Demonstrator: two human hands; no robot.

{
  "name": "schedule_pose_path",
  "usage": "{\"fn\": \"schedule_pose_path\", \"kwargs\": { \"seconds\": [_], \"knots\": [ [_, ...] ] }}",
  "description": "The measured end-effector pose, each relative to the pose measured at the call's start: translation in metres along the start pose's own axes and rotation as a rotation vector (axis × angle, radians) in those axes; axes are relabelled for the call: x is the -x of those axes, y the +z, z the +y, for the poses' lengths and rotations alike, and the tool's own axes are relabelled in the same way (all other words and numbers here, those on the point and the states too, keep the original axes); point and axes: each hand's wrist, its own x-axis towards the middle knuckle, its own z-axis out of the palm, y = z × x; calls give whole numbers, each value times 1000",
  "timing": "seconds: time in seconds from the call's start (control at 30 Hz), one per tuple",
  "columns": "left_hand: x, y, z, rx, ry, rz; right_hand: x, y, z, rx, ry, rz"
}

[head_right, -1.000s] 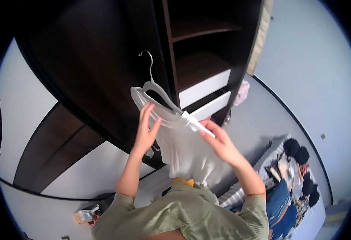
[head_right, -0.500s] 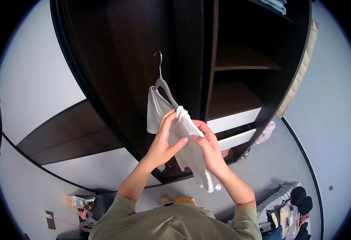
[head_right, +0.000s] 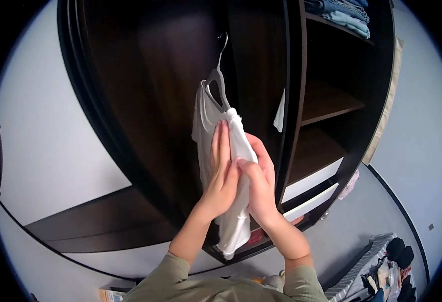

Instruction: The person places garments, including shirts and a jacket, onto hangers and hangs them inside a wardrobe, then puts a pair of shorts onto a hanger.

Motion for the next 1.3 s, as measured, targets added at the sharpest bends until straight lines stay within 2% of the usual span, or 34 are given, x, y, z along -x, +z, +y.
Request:
{"fn": "schedule_pose_path", "kwargs": {
  "seconds": [0.03,0.17,0.27,0.37,0.57,0.63,0.7,0.73,0.87,1.13,1.2,1.27,1.3],
  "knots": [
    [-4,0,3,17,-39,-15,-8,1,1,-16,-31,-11],
    [-31,6,1,-49,46,62,-50,5,-4,-26,-152,-63],
    [-60,12,-5,45,120,150,-84,6,-15,-51,-187,-114],
    [-90,26,-19,-63,227,241,-116,-1,-31,-53,-240,-190],
    [-155,30,-13,28,334,273,-183,-3,-57,-12,-343,-234],
    [-181,28,-26,235,282,253,-203,0,-64,39,-394,-232],
    [-200,23,-22,306,372,225,-226,2,-64,78,-497,-235],
    [-208,21,-20,341,418,209,-235,5,-69,61,-463,-225],
    [-251,9,-20,201,496,212,-273,18,-83,-22,-453,-227],
    [-324,-16,-15,272,424,151,-373,35,-94,2,-577,-151],
    [-341,-20,-20,193,400,181,-393,35,-97,5,-597,-191],
    [-353,-22,-17,210,342,186,-411,37,-101,-81,-527,-269],
    [-358,-22,-18,198,344,187,-418,39,-105,-9,-559,-252]
  ]
}}
